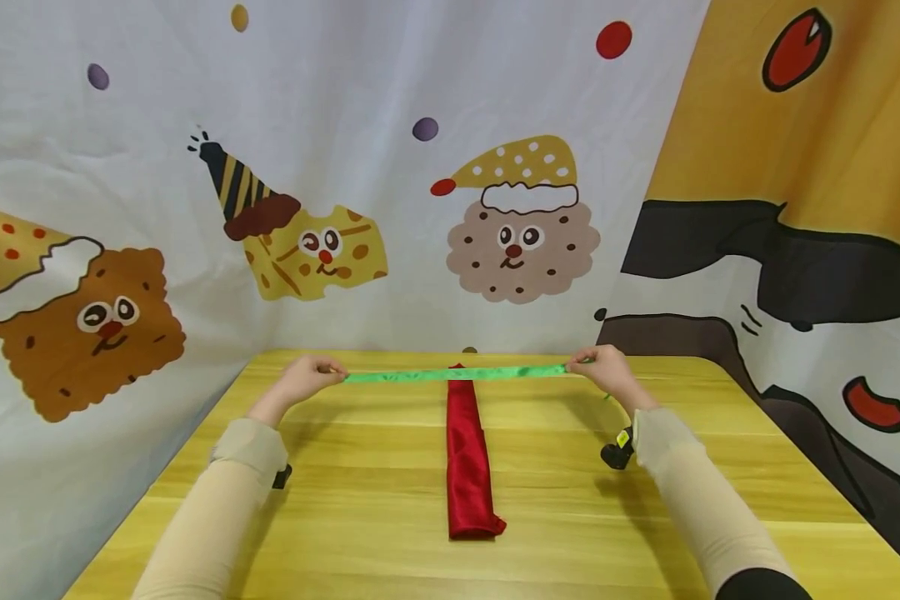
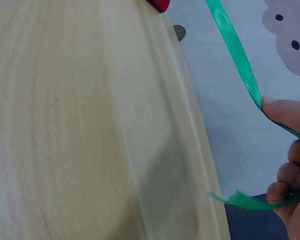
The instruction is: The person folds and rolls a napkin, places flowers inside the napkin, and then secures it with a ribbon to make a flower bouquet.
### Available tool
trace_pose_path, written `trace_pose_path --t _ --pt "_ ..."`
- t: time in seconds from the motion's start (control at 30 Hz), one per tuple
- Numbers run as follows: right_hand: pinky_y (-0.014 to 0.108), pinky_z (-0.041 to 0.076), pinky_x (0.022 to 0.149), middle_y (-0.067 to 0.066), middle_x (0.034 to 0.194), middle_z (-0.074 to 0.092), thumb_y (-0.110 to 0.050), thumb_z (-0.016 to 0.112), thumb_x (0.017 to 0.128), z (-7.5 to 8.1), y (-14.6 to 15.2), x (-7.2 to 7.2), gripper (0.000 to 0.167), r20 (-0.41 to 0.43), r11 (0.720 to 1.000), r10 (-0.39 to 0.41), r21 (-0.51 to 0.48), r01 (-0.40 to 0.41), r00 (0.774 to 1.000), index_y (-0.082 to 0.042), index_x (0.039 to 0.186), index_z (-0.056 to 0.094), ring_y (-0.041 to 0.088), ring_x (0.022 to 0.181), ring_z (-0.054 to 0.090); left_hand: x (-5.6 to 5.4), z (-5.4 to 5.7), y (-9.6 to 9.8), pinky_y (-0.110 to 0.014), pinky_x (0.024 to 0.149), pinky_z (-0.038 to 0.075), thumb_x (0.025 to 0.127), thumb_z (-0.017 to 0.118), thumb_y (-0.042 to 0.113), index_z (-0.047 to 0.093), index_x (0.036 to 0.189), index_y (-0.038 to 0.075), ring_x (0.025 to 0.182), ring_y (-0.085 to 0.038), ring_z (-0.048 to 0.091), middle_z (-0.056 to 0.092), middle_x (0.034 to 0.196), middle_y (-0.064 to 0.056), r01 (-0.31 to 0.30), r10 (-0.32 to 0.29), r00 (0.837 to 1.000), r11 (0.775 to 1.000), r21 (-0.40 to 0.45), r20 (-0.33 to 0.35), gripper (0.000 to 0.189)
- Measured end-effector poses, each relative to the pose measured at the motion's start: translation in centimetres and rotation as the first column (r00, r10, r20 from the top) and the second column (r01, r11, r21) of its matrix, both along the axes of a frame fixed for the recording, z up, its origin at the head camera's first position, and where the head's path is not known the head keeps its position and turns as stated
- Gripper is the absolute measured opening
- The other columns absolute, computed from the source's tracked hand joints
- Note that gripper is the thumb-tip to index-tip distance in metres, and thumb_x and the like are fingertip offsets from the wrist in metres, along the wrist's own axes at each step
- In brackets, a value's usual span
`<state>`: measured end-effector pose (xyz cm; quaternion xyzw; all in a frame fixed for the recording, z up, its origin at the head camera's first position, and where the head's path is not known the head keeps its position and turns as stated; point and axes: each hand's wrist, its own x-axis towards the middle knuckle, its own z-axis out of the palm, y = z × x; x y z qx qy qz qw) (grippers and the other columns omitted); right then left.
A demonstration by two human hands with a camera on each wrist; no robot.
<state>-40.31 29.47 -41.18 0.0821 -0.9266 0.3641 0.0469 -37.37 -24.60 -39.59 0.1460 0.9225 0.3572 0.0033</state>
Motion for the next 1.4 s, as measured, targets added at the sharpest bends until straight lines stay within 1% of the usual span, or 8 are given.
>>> trace_pose_path --t 0.17,0.3,0.4,0.6,0.83,1.0,1.13,1.4 --pt "0.048 0.048 0.083 0.018 0.110 0.067 -0.024 0.070 0.090 -0.5 -0.5 -0.4 0.022 -0.064 0.998 -0.054 0.012 0.055 0.996 -0.004 0.100 0.075 0.035 0.102 0.059 -0.6 0.0 0.4 -0.053 0.087 0.045 0.097 0.059 0.022 0.072 0.108 0.009 0.109 -0.037 0.056 0.063 0.119 -0.017 -0.063 0.063 0.998 0.998 -0.007 -0.025 0.021" --pt "0.047 0.048 0.080 0.017 0.112 0.067 -0.023 0.067 0.092 -0.8 -0.6 -0.4 0.022 -0.067 0.995 -0.100 -0.001 0.101 0.993 -0.005 0.103 0.074 0.034 0.100 0.060 -1.1 -0.1 0.5 -0.056 0.090 0.042 0.097 0.059 0.024 0.071 0.111 0.009 0.115 -0.041 0.052 0.058 0.128 -0.020 -0.110 0.109 0.993 0.994 -0.014 -0.038 0.023" --pt "0.045 0.048 0.078 0.016 0.111 0.068 -0.023 0.066 0.093 -0.9 -0.6 -0.4 0.021 -0.077 0.994 -0.106 0.016 0.108 0.991 -0.006 0.103 0.074 0.032 0.096 0.061 -1.5 -0.3 0.6 -0.056 0.091 0.042 0.097 0.060 0.026 0.071 0.112 0.009 0.116 -0.041 0.052 0.058 0.128 -0.020 -0.133 0.132 0.990 0.991 -0.024 -0.055 0.025" --pt "0.040 0.047 0.071 0.015 0.106 0.069 -0.023 0.068 0.092 -1.3 -0.5 -0.9 0.020 -0.126 0.994 -0.088 0.055 0.096 0.988 -0.007 0.100 0.076 0.027 0.086 0.062 -2.1 -0.3 1.1 -0.055 0.093 0.042 0.098 0.059 0.024 0.071 0.112 0.008 0.117 -0.040 0.053 0.060 0.126 -0.018 -0.148 0.145 0.987 0.988 -0.034 -0.067 0.025" --pt "0.038 0.042 0.068 0.014 0.106 0.070 -0.025 0.068 0.091 -1.5 -0.1 -1.8 0.021 -0.117 0.988 -0.105 0.100 0.117 0.988 -0.008 0.100 0.076 0.025 0.079 0.058 -3.2 0.0 1.8 -0.053 0.092 0.044 0.098 0.059 0.023 0.070 0.114 0.006 0.113 -0.038 0.056 0.063 0.123 -0.017 -0.140 0.132 0.987 0.987 -0.083 -0.087 0.026" --pt "0.040 0.046 0.066 0.014 0.106 0.070 -0.026 0.067 0.092 -1.8 -0.3 -2.3 0.023 -0.106 0.984 -0.115 0.125 0.128 0.988 -0.008 0.102 0.076 0.026 0.080 0.062 -4.0 0.2 2.4 -0.054 0.092 0.044 0.098 0.058 0.021 0.069 0.115 0.005 0.113 -0.039 0.056 0.063 0.122 -0.018 -0.153 0.139 0.984 0.981 -0.123 -0.109 0.026" --pt "0.041 0.049 0.068 0.014 0.106 0.070 -0.028 0.067 0.092 -2.2 -0.4 -2.8 0.024 -0.094 0.977 -0.137 0.149 0.150 0.986 -0.008 0.103 0.076 0.027 0.085 0.065 -4.1 0.1 2.7 -0.053 0.089 0.045 0.098 0.058 0.021 0.070 0.114 0.006 0.111 -0.038 0.057 0.063 0.121 -0.018 -0.179 0.161 0.979 0.974 -0.141 -0.125 0.025" --pt "0.046 0.050 0.075 0.015 0.109 0.069 -0.027 0.066 0.092 -2.8 -0.8 -3.3 0.024 -0.040 0.980 -0.165 0.102 0.168 0.985 -0.008 0.104 0.076 0.032 0.094 0.064 -4.7 -0.8 2.8 -0.054 0.090 0.044 0.099 0.056 0.021 0.068 0.117 0.006 0.113 -0.039 0.055 0.061 0.124 -0.019 -0.207 0.196 0.976 0.971 -0.122 -0.095 0.026"
